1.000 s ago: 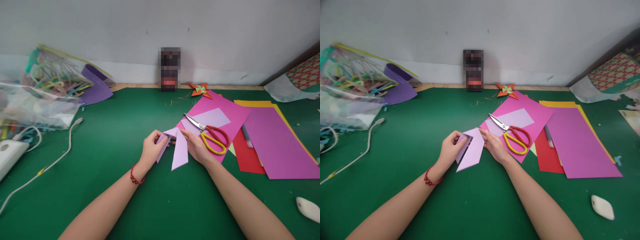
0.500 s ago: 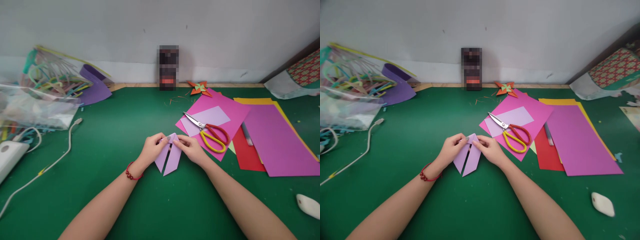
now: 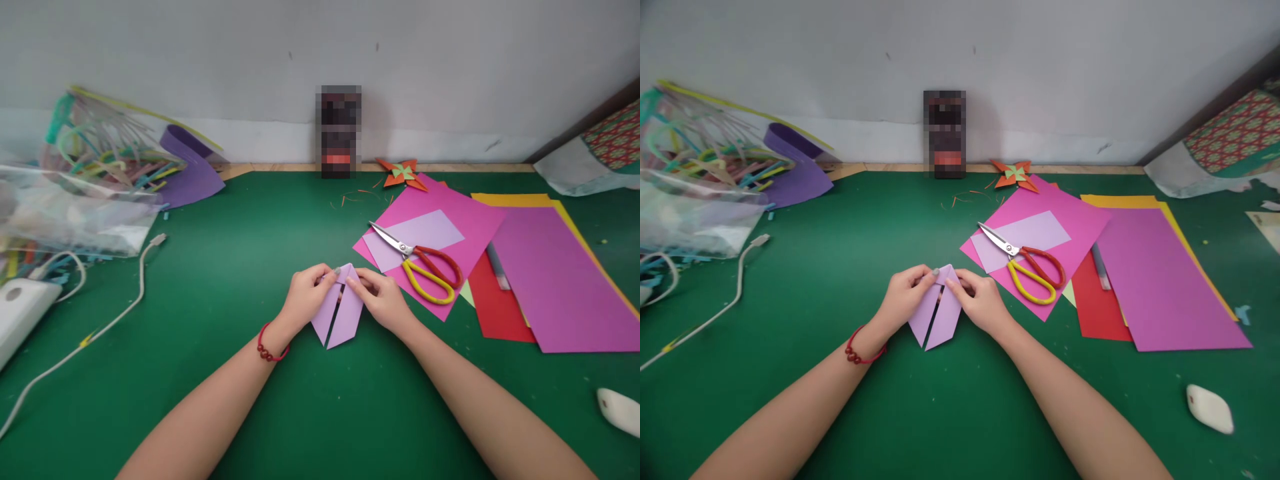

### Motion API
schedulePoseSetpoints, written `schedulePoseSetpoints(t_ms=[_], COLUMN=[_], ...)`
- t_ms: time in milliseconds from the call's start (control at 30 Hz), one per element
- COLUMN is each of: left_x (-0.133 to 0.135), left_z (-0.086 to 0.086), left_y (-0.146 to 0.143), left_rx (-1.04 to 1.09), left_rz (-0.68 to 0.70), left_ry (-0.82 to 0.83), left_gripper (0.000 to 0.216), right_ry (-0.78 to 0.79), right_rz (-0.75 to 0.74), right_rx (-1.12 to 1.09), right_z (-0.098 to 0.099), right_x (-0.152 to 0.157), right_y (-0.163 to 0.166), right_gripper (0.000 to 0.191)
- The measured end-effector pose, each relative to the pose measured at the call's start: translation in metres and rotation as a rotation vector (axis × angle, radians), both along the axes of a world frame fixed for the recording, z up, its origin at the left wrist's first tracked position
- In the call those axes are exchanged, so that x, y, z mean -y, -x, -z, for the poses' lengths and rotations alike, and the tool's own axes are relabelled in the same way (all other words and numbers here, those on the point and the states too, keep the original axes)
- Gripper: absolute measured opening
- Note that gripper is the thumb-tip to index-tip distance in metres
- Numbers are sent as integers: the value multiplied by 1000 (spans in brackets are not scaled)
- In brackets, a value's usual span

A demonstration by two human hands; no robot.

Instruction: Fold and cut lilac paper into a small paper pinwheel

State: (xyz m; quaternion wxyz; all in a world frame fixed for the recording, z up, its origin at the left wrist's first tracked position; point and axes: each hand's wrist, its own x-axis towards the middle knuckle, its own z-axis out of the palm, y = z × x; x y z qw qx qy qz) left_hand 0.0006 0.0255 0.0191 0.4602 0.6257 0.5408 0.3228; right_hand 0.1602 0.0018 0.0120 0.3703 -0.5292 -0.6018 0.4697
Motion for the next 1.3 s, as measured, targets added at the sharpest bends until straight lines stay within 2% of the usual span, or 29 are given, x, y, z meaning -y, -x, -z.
schedulePoseSetpoints(t_ms=[233, 400, 533, 667, 867, 1000, 1067, 1133, 1233, 1300], left_x=[-2, -5, -6, -7, -8, -7, -4, 1, 7, 9], left_z=[3, 1, -3, -5, 0, 3, 3, -1, -17, -30], left_y=[1, 4, 7, 9, 11, 9, 7, 5, 7, 10], left_rx=[2, 10, -17, -23, 84, 37, -11, -45, -72, -115], left_rz=[44, 127, 201, 206, 218, 221, 192, 104, -105, -132], left_ry=[36, 48, 81, 80, 104, 78, 2, -150, -536, -849], left_gripper=[30, 29, 20, 20, 23, 23, 21, 18, 19, 21], right_ry=[-66, -68, -54, -57, -98, -102, -88, -84, -132, -135], right_rz=[46, 47, 42, 40, -2, -3, 19, 83, 278, 358], right_rx=[36, 38, 23, 26, 76, 94, 60, -11, -181, -304], right_z=[-1, -3, -2, 0, 3, 3, 2, 2, 3, 6], right_x=[2, 3, 3, 3, 4, 4, 4, 3, 1, -2], right_y=[1, 1, 2, 2, 2, 2, 2, 2, 1, 0], right_gripper=[25, 24, 24, 25, 27, 27, 28, 31, 32, 32])
